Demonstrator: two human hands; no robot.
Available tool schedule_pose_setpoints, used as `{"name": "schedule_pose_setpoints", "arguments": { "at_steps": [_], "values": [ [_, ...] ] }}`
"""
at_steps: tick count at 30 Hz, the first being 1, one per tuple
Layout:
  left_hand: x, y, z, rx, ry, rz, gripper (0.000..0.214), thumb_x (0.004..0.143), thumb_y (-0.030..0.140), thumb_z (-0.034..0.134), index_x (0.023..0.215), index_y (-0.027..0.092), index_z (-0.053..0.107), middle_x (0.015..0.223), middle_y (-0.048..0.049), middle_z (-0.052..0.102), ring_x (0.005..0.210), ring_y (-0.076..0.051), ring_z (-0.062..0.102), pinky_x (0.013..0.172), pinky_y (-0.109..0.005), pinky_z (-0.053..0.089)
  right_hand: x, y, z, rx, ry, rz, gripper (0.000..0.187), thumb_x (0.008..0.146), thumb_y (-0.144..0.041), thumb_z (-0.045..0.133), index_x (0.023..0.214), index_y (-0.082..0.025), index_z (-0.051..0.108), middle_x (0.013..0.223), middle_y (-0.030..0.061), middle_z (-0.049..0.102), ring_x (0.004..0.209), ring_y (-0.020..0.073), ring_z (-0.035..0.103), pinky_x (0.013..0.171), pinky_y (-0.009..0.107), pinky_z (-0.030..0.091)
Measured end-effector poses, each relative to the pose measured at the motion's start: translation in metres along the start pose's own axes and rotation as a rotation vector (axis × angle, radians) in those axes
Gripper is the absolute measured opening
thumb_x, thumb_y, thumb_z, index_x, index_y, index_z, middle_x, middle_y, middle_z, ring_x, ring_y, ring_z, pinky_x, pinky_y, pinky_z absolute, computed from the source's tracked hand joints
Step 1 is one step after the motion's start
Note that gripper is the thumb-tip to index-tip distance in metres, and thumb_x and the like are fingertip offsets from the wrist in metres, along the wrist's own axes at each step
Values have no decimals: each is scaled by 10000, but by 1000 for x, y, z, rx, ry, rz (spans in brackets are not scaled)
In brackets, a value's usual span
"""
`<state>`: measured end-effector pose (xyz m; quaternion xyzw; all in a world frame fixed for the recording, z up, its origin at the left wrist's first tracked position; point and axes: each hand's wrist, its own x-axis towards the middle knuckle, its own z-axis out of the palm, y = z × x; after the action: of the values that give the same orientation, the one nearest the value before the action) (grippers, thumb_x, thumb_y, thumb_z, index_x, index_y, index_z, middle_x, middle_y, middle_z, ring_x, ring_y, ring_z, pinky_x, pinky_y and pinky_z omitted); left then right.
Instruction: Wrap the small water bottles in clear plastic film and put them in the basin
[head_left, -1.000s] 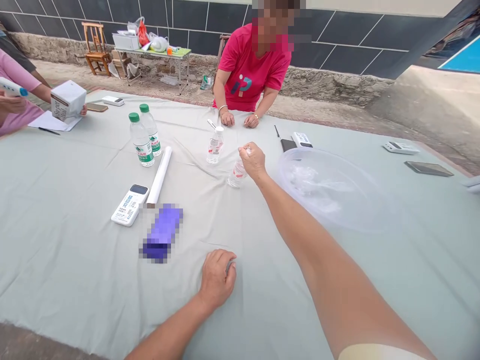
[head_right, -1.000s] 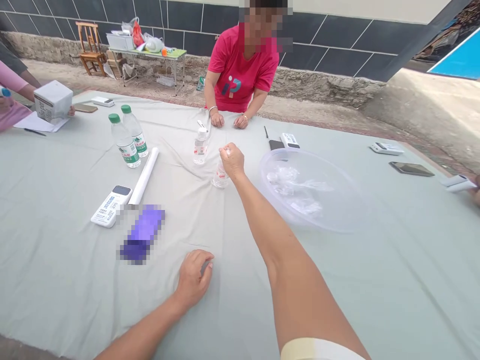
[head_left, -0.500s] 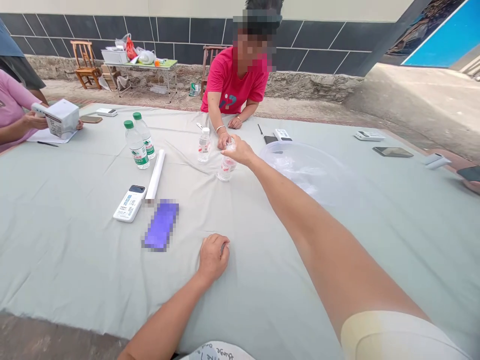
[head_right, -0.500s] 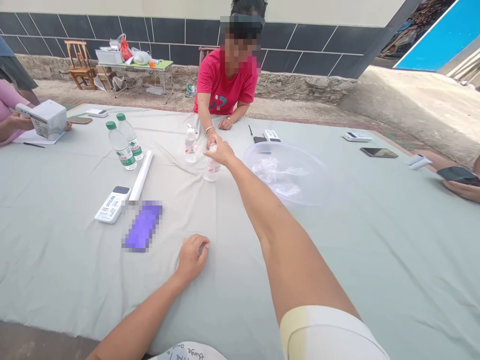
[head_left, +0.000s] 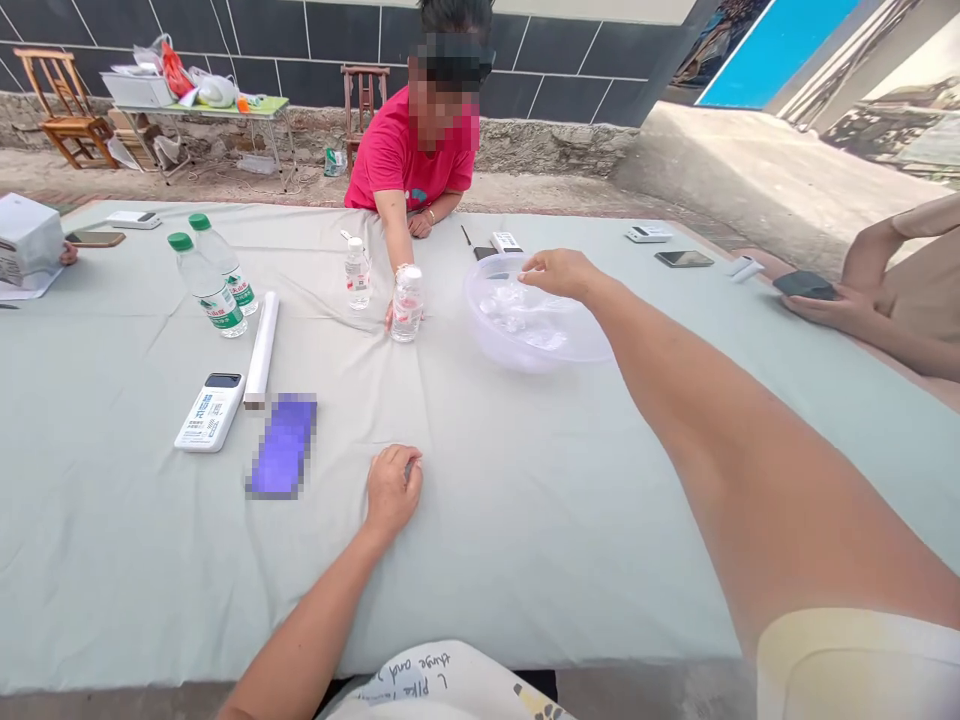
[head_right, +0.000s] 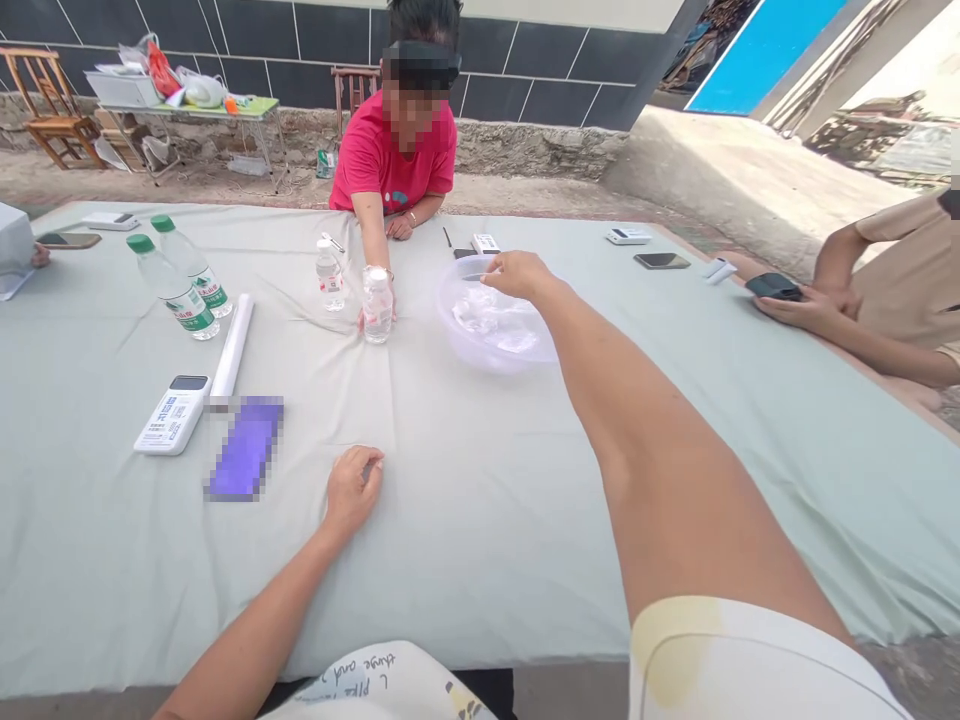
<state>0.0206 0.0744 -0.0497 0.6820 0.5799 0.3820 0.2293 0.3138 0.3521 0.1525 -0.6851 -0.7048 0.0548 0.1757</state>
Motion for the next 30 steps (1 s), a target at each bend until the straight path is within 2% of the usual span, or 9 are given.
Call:
{"name": "schedule_pose_setpoints", "arguments": {
  "at_steps": [3,7,11,14,16,20,25,28,30],
  "values": [
    [0,1,-1,11,1,3,186,891,163,466,943,206,639,915,-43,695,893,-199,637,826,-361,435,-10,28,4,27,-158,246,160,695,-257,784,661,-183,645,844,89,652,994,333,618,944,549,455],
    [1,3,-2,19,10,2,194,892,163,456,936,208,639,913,-43,699,877,-196,638,819,-358,440,-27,39,22,125,-316,361,250,555,-171,853,697,-182,647,815,65,627,989,315,603,915,571,448],
    [1,3,-2,18,19,-5,198,896,164,449,927,207,640,915,-44,701,882,-195,643,829,-361,446,-37,36,42,194,-406,467,75,711,-210,728,733,-163,674,738,56,616,833,248,634,831,547,477],
    [1,3,-2,12,25,-11,197,899,169,448,925,211,640,913,-39,702,892,-196,644,844,-366,448,-38,35,42,226,-269,479,202,854,-244,587,674,-160,625,716,79,593,904,267,638,870,542,457],
    [0,3,-2,12,25,-13,197,897,172,451,927,212,641,917,-41,704,905,-199,647,853,-368,448,-37,34,32,324,-76,453,189,870,-231,562,695,-165,588,767,91,604,945,264,628,886,505,463],
    [2,3,-4,9,12,-13,188,897,197,464,940,206,647,939,-52,707,925,-208,649,867,-372,449,-56,18,-1,647,207,320,75,907,-220,512,891,-171,566,906,68,638,811,138,633,774,337,500],
    [4,9,-9,-32,-22,-63,198,905,263,496,987,200,666,953,-71,707,938,-225,644,926,-406,443,-166,-34,-2,1294,46,104,275,792,-465,713,905,-264,563,871,-9,649,617,111,590,542,255,458],
    [1,24,-17,-223,-73,-147,259,923,376,518,1023,201,680,1016,-91,711,1022,-249,640,976,-423,442,-255,-62,36,1563,-197,113,403,663,-539,803,883,-288,578,853,-6,670,612,146,601,546,293,462],
    [-4,38,-23,-534,-167,-259,410,945,533,476,1108,207,664,1065,-94,713,1070,-245,645,967,-400,472,-302,-74,69,1671,-316,204,391,656,-532,808,864,-290,582,903,4,696,672,171,628,594,320,484]
  ]
}}
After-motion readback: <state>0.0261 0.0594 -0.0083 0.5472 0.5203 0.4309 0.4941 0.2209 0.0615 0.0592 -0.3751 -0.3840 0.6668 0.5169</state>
